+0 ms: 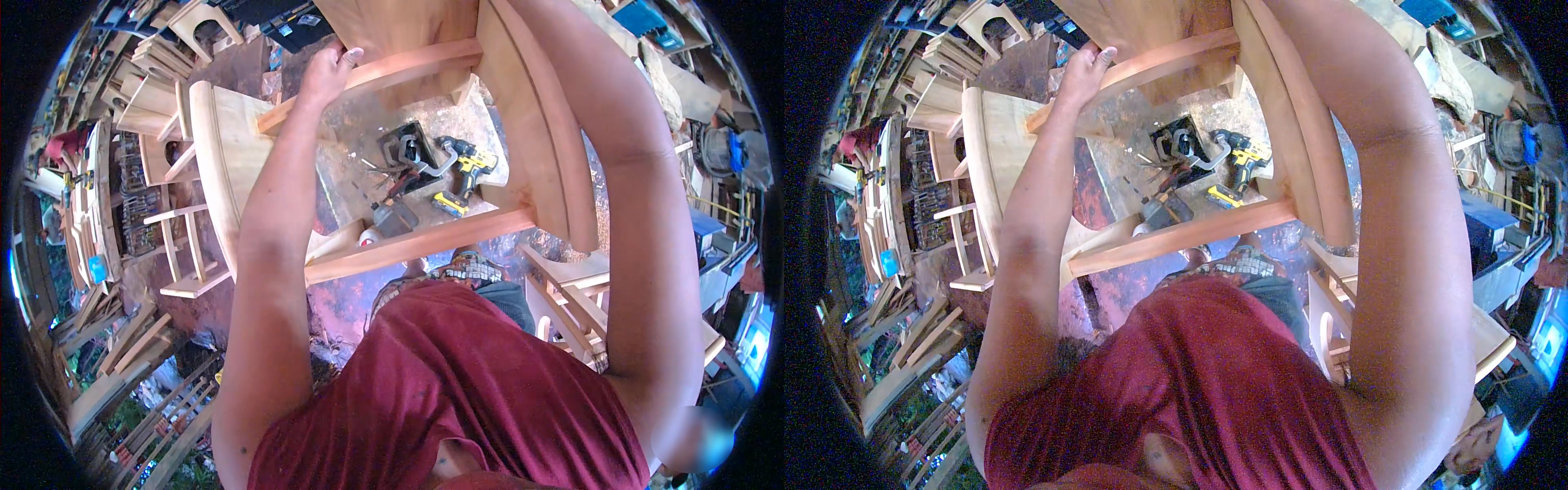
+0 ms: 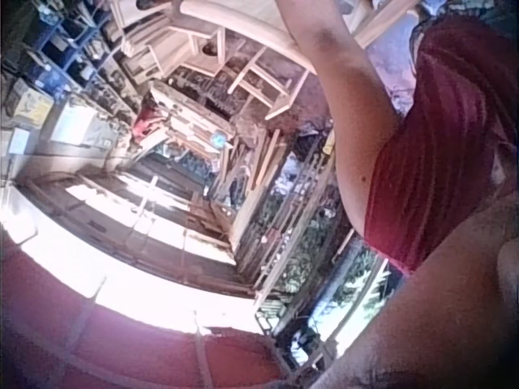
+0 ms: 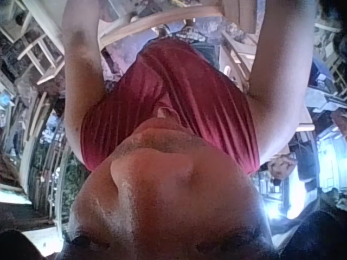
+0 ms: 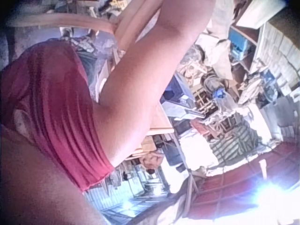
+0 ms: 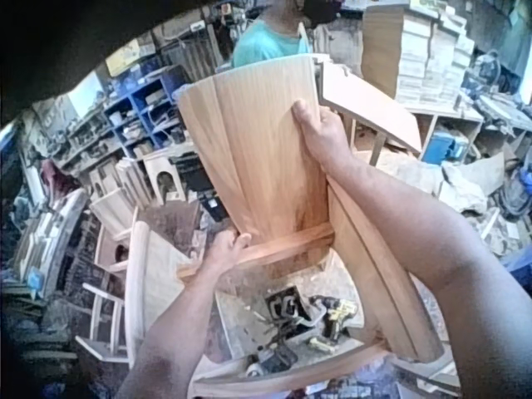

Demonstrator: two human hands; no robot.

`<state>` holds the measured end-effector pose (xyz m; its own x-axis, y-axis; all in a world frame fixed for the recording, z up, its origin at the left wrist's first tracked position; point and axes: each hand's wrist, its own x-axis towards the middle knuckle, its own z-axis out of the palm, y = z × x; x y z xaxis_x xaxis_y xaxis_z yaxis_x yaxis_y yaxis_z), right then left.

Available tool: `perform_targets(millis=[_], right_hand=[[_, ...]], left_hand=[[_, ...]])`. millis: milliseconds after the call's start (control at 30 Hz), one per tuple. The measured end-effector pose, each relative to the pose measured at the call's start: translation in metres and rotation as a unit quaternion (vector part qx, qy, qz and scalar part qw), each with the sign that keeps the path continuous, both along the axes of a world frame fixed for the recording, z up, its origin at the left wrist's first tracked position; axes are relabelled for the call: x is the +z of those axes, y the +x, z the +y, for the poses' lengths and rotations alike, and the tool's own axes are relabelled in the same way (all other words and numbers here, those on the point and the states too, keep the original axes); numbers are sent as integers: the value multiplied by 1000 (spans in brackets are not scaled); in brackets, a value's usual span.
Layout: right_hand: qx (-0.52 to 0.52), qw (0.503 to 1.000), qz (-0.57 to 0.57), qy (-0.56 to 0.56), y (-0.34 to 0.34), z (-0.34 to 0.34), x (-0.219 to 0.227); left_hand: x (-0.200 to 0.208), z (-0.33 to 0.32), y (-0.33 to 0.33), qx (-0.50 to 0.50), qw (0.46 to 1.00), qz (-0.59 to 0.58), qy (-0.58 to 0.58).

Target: The person applies glue to the joints of a wooden chair frame using a glue bottle, fits a wooden board onto the frame, and secures it in place with a clamp.

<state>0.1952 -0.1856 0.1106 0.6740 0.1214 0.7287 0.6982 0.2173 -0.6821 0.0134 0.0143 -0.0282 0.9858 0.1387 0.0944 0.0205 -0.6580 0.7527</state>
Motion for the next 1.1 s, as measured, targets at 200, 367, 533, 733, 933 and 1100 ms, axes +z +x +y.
perform_targets(millis=[200, 367, 533, 733, 933, 1100], right_hand=[[35, 989, 136, -49, -5, -2, 4], [24, 994, 98, -37, -3, -2, 2], [45, 993, 99, -54, -5, -1, 5], [10, 1000, 22, 11, -2, 2, 2], [55, 994, 86, -36, 2, -5, 1], [54, 996, 35, -56, 4, -4, 2]], left_hand=[[-6, 1, -1, 26, 998, -64, 16], [-9, 3, 2, 25, 998, -56, 31], [-20, 12, 4, 19, 997, -72, 22], [-15, 6, 7, 17, 999, -9, 49], [-12, 2, 5, 19, 997, -34, 68], [-18, 11, 6, 4, 997, -78, 5]])
